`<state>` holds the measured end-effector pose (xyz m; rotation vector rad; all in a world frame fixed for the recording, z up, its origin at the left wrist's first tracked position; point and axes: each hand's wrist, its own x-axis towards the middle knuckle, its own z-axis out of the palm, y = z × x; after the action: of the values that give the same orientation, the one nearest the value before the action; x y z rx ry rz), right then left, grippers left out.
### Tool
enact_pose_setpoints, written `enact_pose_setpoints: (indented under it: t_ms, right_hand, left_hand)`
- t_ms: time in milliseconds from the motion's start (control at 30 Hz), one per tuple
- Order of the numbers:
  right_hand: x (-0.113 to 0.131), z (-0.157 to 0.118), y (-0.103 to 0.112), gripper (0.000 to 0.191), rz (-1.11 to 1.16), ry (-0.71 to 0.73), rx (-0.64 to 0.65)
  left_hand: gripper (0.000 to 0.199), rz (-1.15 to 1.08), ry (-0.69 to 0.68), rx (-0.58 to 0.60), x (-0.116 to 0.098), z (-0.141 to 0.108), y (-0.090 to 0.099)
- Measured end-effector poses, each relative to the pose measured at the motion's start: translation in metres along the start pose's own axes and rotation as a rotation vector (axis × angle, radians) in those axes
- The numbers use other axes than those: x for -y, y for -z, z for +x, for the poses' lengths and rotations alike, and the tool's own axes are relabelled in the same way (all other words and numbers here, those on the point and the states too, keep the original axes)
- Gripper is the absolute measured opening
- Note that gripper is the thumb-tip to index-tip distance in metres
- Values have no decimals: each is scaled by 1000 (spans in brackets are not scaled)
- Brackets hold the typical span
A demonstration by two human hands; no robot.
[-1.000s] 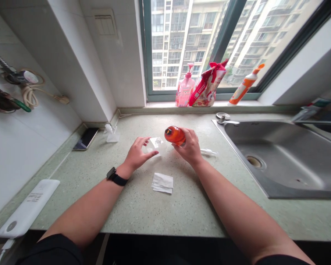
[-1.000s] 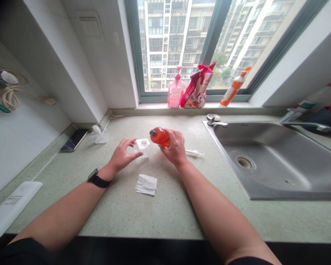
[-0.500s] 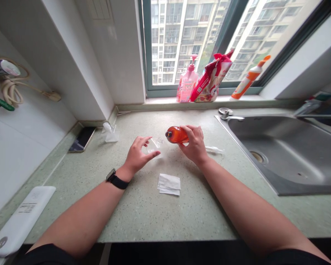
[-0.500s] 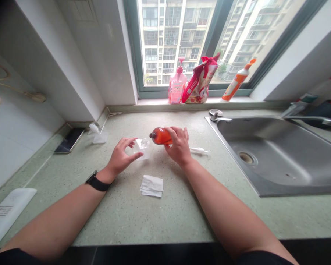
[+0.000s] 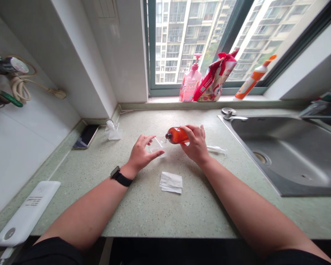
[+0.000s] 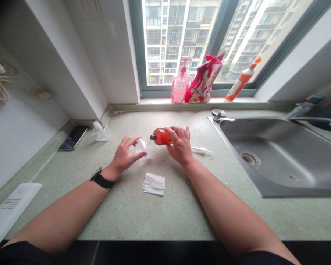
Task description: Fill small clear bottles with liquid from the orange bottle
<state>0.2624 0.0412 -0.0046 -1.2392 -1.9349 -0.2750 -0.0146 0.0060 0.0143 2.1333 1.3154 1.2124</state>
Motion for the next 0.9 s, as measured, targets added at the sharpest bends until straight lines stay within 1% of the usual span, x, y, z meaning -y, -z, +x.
enact_pose_setpoints:
  t_ms: [300, 467, 900]
  right_hand:
    - [0, 1, 1, 68, 3, 10, -12]
    - [1, 1, 2, 70, 5, 28, -36]
    - [1, 1, 3, 73, -4, 31, -40]
  left_hand:
    - [71, -1, -21, 5, 2, 0, -1]
    - [72, 7, -15, 12, 3, 0, -3]
    - [73, 30, -6, 18, 5, 0, -4]
